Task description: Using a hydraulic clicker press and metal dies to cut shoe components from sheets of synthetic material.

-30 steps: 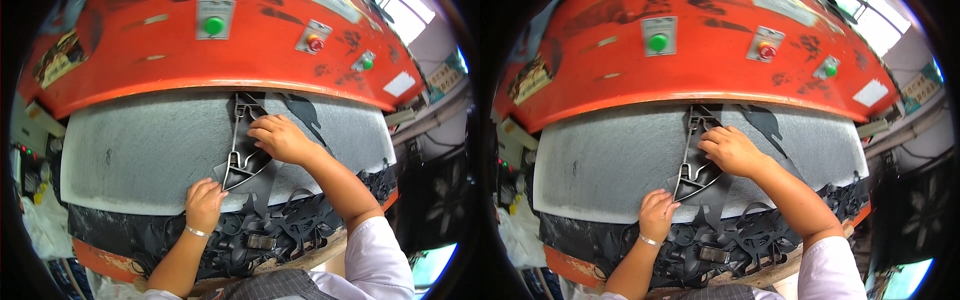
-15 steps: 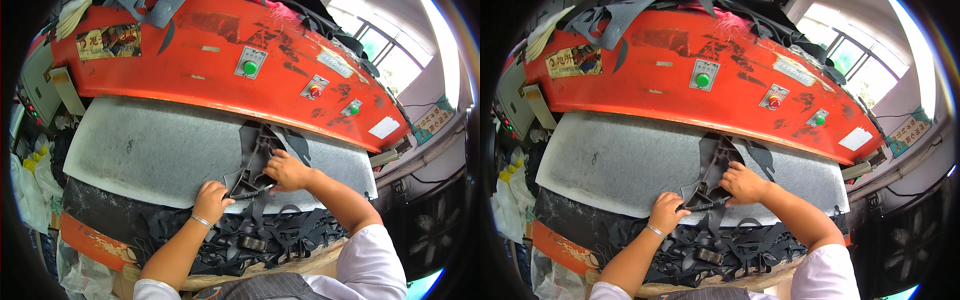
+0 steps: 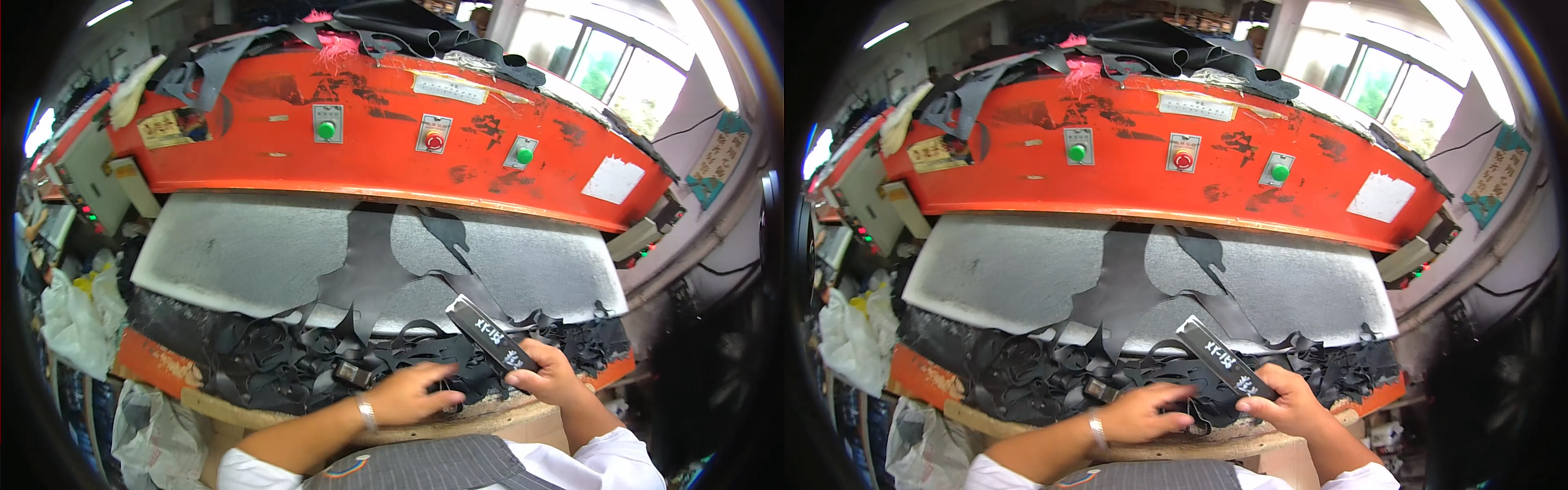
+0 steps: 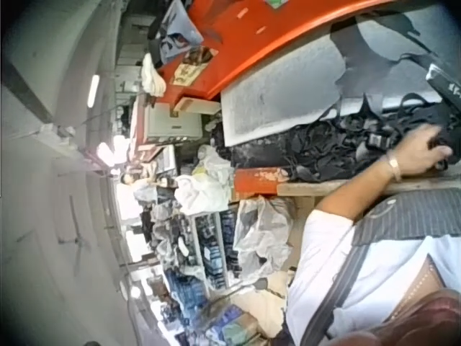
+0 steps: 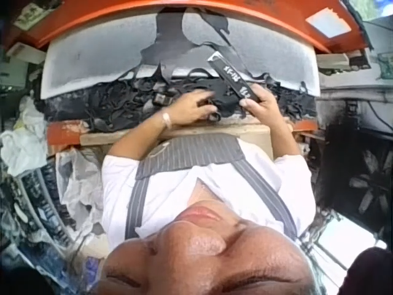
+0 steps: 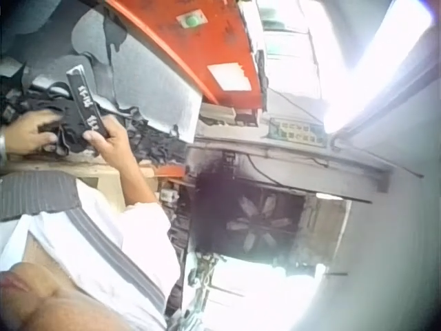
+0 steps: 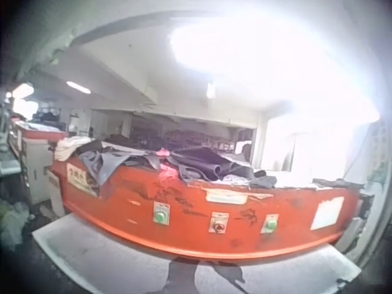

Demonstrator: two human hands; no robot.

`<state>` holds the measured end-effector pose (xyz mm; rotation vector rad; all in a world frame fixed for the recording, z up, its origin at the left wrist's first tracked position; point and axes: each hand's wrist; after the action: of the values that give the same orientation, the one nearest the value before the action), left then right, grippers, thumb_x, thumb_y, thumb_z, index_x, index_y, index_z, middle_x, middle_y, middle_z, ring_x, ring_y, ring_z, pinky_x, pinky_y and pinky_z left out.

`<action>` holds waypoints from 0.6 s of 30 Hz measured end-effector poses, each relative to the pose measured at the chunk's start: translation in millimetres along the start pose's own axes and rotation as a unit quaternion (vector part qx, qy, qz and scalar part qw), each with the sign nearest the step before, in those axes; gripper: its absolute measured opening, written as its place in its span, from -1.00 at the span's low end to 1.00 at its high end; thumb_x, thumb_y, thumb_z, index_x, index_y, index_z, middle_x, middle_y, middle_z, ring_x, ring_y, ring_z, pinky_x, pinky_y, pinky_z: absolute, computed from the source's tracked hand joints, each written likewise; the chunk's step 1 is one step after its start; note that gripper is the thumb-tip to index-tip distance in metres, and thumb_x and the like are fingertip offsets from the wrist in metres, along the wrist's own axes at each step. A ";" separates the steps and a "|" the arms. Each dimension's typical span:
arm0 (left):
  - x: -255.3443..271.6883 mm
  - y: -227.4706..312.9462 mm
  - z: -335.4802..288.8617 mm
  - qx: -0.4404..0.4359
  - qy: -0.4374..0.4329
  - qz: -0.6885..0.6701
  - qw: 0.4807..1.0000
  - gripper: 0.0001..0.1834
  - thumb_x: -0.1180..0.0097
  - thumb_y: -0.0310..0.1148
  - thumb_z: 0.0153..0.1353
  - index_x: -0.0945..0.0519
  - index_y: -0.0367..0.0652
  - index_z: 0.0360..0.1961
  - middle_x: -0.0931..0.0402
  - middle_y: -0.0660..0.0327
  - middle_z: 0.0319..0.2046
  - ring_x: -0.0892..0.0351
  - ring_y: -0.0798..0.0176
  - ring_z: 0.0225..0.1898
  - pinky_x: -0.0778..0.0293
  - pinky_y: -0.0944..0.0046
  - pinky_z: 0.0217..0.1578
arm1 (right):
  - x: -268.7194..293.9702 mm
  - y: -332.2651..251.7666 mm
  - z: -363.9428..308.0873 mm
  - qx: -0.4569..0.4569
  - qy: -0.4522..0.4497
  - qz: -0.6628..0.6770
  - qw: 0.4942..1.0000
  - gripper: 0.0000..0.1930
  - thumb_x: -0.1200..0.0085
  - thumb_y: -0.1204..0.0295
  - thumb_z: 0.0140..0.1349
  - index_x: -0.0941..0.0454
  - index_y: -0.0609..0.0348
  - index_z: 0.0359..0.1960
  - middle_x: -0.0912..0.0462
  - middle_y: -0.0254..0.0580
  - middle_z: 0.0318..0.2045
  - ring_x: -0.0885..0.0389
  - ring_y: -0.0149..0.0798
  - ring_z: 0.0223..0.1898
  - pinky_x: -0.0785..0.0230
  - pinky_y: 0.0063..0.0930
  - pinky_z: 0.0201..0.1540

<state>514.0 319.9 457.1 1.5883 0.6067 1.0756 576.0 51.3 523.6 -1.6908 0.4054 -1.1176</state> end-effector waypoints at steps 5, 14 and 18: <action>-115.5 54.1 46.8 -0.029 0.132 -0.336 0.932 -0.42 -0.02 -0.05 0.37 -0.35 -0.41 0.11 -0.49 0.01 -0.04 -0.44 0.23 0.10 -0.36 0.27 0.11 | 32.8 21.1 -28.3 0.095 -0.116 0.042 0.988 -0.76 -0.36 0.30 0.08 -0.67 0.23 -0.38 -0.53 -0.23 -0.36 -0.46 -0.31 -0.30 -0.32 -0.46 -0.22; -162.2 76.3 63.9 0.085 0.156 -0.244 0.954 -0.66 0.06 -0.14 0.42 -0.54 -0.24 -0.20 -0.50 0.29 -0.59 -0.50 0.43 -0.53 -0.41 0.36 -0.43 | 103.7 41.2 -72.4 0.088 -0.112 0.065 0.988 -0.77 -0.23 0.35 0.12 -0.70 0.21 -0.23 -0.49 -0.23 -0.41 -0.46 -0.33 -0.37 -0.30 -0.47 -0.33; -177.3 53.9 -26.6 0.110 0.324 -0.316 0.885 -0.67 0.08 -0.14 0.43 -0.47 -0.22 -0.31 -0.29 0.37 -0.72 -0.26 0.44 -0.69 -0.28 0.36 -0.56 | 118.7 45.1 -66.1 0.144 -0.119 -0.072 0.980 -0.73 -0.23 0.29 0.06 -0.62 0.31 -0.41 -0.41 -0.14 -0.48 -0.42 -0.18 -0.41 -0.26 -0.34 -0.37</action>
<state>401.0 170.9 450.0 1.0375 1.6227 1.0296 593.0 -89.3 544.0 -1.5872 -0.0306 -1.0073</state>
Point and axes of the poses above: each hand's wrist, its own z-axis towards the middle knuckle, its own x-axis out of the back of the hand, y = z × x
